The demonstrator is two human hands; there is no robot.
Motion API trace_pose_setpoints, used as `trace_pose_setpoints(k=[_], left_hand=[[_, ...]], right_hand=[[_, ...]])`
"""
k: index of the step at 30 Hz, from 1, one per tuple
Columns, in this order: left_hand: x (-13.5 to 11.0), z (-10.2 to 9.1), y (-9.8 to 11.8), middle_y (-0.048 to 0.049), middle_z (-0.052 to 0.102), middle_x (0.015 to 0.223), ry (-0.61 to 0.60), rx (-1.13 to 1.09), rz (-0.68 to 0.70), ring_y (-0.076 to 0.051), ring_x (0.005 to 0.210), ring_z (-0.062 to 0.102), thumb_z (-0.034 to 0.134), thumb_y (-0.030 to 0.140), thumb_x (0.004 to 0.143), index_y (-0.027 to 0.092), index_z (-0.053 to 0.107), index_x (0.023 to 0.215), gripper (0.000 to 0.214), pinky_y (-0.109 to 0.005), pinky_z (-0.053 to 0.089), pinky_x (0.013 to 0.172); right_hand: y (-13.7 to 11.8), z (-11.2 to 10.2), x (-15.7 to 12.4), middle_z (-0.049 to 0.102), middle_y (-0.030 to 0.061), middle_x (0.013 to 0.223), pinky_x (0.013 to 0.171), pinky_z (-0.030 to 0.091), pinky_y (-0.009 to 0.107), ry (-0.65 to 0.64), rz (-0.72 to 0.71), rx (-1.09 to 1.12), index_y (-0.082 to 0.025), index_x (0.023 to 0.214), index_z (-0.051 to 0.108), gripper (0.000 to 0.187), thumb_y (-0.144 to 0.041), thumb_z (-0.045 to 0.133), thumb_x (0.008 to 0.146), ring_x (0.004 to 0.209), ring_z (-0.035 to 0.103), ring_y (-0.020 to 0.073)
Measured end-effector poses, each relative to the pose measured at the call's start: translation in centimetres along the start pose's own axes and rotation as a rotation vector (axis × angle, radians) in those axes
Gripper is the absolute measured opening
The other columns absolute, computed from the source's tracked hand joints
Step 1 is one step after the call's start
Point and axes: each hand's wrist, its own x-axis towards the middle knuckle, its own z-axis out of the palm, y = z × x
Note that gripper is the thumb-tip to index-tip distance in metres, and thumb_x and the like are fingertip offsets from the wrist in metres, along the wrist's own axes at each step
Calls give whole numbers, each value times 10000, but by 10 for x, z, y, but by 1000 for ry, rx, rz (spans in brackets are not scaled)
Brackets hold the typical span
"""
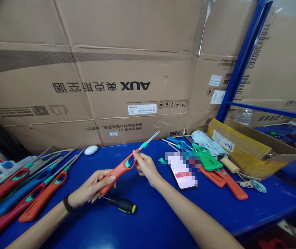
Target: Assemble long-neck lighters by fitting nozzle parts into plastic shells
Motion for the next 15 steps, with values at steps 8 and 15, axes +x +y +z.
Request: trace_pose_setpoints(k=[8, 15], left_hand=[[-1, -4, 0, 73, 411, 417, 51, 107, 33, -39, 287, 316, 488, 532, 842, 133, 561, 749, 417, -152, 196, 299], [0, -4, 3, 49, 433, 556, 271, 334, 184, -67, 481, 391, 559, 474, 820, 146, 526, 665, 365, -171, 308, 451]], right_hand=[[-1, -5, 0, 453, -80, 420, 387, 261, 184, 2, -229, -90, -193, 652, 439, 407, -555, 536, 811, 355, 329, 48], [-23, -19, 9, 654, 55, 1077, 735, 532, 296, 190, -239, 172, -223, 1036, 568, 423, -442, 703, 700, 919, 626, 172]])
